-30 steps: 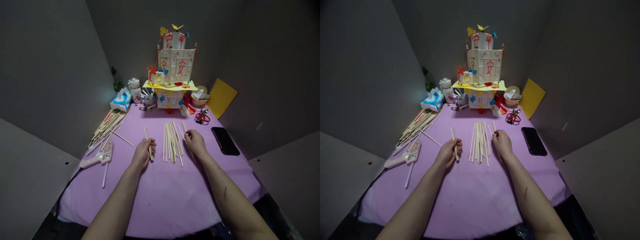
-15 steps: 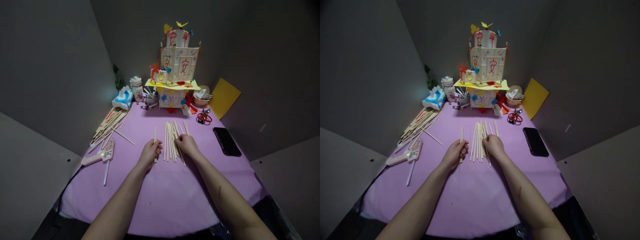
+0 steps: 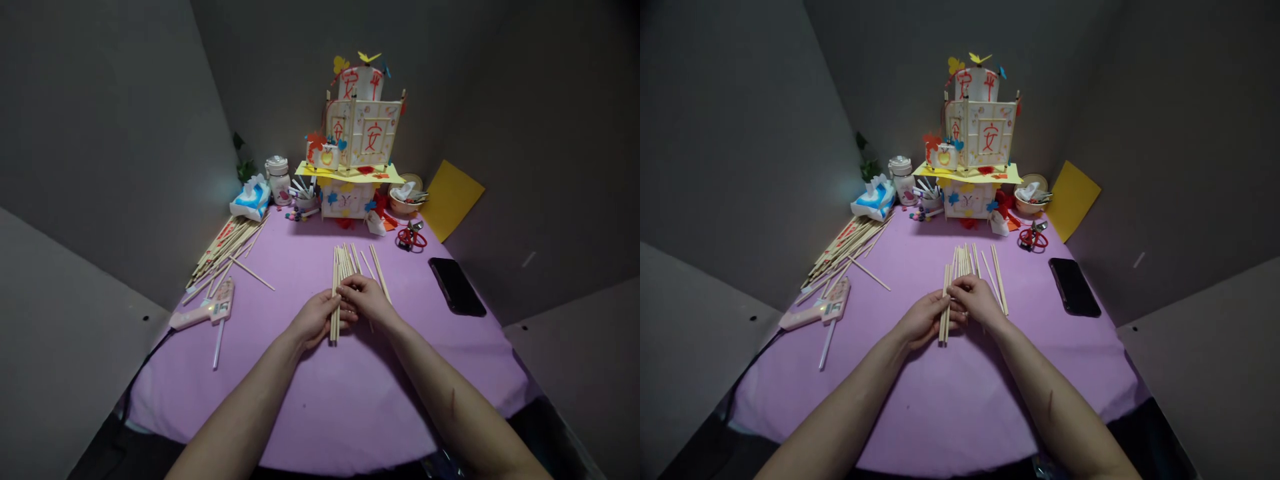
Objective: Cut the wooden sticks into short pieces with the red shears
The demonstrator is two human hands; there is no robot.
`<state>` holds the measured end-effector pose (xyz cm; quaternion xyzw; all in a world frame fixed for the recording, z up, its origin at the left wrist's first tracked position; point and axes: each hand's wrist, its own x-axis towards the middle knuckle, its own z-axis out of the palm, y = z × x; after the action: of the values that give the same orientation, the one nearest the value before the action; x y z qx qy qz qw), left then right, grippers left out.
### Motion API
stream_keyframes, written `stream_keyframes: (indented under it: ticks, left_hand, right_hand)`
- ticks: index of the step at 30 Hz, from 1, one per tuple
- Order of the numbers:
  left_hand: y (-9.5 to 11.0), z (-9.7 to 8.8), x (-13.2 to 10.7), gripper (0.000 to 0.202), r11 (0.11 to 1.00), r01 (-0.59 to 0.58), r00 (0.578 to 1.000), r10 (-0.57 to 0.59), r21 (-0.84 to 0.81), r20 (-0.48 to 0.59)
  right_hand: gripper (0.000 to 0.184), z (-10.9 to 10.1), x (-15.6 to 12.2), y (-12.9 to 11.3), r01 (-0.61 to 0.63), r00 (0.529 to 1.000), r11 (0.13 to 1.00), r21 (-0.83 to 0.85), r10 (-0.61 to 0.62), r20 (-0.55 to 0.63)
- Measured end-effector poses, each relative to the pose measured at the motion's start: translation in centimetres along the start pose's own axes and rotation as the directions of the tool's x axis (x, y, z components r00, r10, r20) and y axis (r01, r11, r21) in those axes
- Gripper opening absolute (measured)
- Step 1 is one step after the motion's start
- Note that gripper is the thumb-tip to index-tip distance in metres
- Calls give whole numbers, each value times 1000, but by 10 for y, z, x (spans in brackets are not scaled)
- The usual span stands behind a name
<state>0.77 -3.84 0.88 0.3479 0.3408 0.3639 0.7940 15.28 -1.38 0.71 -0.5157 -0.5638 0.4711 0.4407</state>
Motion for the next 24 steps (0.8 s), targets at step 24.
stream_keyframes:
  ticks: [24]
  left_hand:
    - [4, -43, 18, 21, 748, -426, 708, 625, 509, -327]
  right_hand:
    - [26, -44, 9, 15, 263, 925, 750, -607, -375, -64]
